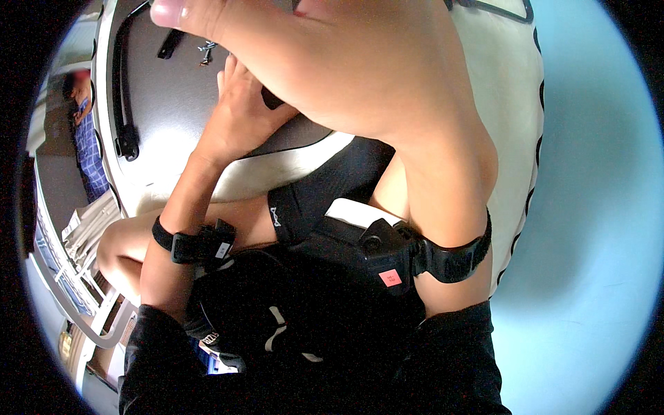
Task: The person assembles a small table by placing the frame pieces onto the tabletop and using a screwdriver to secure them with screws.
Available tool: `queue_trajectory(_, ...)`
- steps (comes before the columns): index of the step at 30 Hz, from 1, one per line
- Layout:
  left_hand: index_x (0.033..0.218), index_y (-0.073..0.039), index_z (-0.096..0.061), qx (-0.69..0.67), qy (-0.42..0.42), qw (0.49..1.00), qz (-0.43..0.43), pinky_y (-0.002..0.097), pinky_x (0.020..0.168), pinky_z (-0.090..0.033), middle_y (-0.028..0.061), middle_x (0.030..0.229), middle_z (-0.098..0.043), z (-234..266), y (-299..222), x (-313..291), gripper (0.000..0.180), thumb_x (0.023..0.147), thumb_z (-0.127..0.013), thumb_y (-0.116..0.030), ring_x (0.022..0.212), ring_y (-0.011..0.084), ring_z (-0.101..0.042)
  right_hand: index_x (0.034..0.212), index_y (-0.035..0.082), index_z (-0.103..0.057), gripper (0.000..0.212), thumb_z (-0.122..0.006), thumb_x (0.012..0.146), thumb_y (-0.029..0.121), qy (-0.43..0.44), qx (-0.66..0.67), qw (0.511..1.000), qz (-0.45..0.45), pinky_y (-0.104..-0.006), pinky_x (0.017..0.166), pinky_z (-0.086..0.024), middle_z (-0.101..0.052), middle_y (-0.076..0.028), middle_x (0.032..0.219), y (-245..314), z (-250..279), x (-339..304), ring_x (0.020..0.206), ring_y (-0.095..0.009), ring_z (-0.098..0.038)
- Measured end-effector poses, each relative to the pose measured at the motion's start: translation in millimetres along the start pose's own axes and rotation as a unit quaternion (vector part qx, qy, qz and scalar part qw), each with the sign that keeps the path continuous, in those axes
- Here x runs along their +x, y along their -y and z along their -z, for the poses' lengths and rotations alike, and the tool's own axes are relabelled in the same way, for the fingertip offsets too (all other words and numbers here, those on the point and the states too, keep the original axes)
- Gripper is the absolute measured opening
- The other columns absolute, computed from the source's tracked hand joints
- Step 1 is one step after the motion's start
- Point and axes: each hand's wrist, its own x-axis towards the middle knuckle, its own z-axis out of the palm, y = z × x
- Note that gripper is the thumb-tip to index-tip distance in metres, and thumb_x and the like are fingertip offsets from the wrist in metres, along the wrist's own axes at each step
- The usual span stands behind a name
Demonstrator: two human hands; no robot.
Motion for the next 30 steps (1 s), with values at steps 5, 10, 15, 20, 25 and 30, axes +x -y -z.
queue_trajectory(5,0.123,-0.007,-0.058,0.006,-0.005,1.000,0.008,0.0380,0.097,-0.034,0.0097,0.121,-0.051,-1.9,-0.8,0.9,0.061,0.067,-0.081,-0.020,0.113,0.0303,-0.045,0.126,-0.005,-0.046,0.046,-0.066,0.090,0.016,0.020,-0.049,0.998,-0.013,-0.0265,0.089,-0.044,-0.057,-0.012,0.112,0.7,-0.9,-1.8,0.099,-0.015,-0.055)
queue_trajectory(10,0.121,-0.007,-0.058,0.054,-0.016,0.998,-0.006,0.0394,0.095,-0.035,0.0108,0.120,-0.051,-9.5,0.6,0.5,0.061,0.068,-0.082,-0.027,0.112,0.0302,-0.045,0.125,-0.005,-0.046,0.046,-0.066,0.090,0.015,0.034,-0.085,0.996,-0.017,-0.0265,0.089,-0.044,-0.057,-0.012,0.111,1.3,-1.7,-6.0,0.099,-0.015,-0.055)
queue_trajectory(15,0.126,-0.013,-0.055,-0.024,0.023,0.999,0.038,0.0412,0.092,-0.035,0.0102,0.120,-0.050,-11.7,3.2,-2.4,0.066,0.068,-0.082,-0.026,0.111,0.0309,-0.045,0.125,-0.005,-0.046,0.045,-0.066,0.090,0.015,0.040,-0.104,0.994,-0.020,-0.0265,0.089,-0.044,-0.057,-0.012,0.111,-0.1,-0.8,-10.1,0.098,-0.015,-0.055)
queue_trajectory(20,0.133,-0.027,-0.051,-0.048,0.029,0.998,0.029,0.0425,0.095,-0.034,0.0099,0.125,-0.048,-10.0,4.3,-0.1,0.071,0.068,-0.082,-0.024,0.118,0.0326,-0.043,0.125,-0.005,-0.046,0.045,-0.066,0.090,0.015,0.036,-0.112,0.993,-0.021,-0.0265,0.088,-0.044,-0.057,-0.012,0.111,1.4,2.2,-12.0,0.098,-0.015,-0.055)
queue_trajectory(25,0.133,-0.028,-0.052,0.020,0.029,0.999,-0.003,0.0433,0.100,-0.029,0.0057,0.140,-0.046,-5.0,2.2,1.8,0.071,0.069,-0.082,-0.024,0.137,0.0321,-0.031,0.125,-0.005,-0.046,0.045,-0.066,0.090,0.015,0.029,-0.117,0.992,-0.020,-0.0265,0.088,-0.044,-0.057,-0.012,0.110,2.9,4.8,-15.7,0.098,-0.015,-0.055)
queue_trajectory(30,0.133,-0.025,-0.053,0.015,0.042,0.999,-0.023,0.0443,0.102,-0.027,0.0026,0.141,-0.049,-1.5,8.2,-2.2,0.070,0.069,-0.082,-0.025,0.142,0.0295,-0.027,0.125,-0.005,-0.046,0.045,-0.066,0.090,0.015,0.018,-0.121,0.992,-0.016,-0.0265,0.088,-0.045,-0.057,-0.012,0.110,5.9,3.6,-22.5,0.098,-0.015,-0.055)
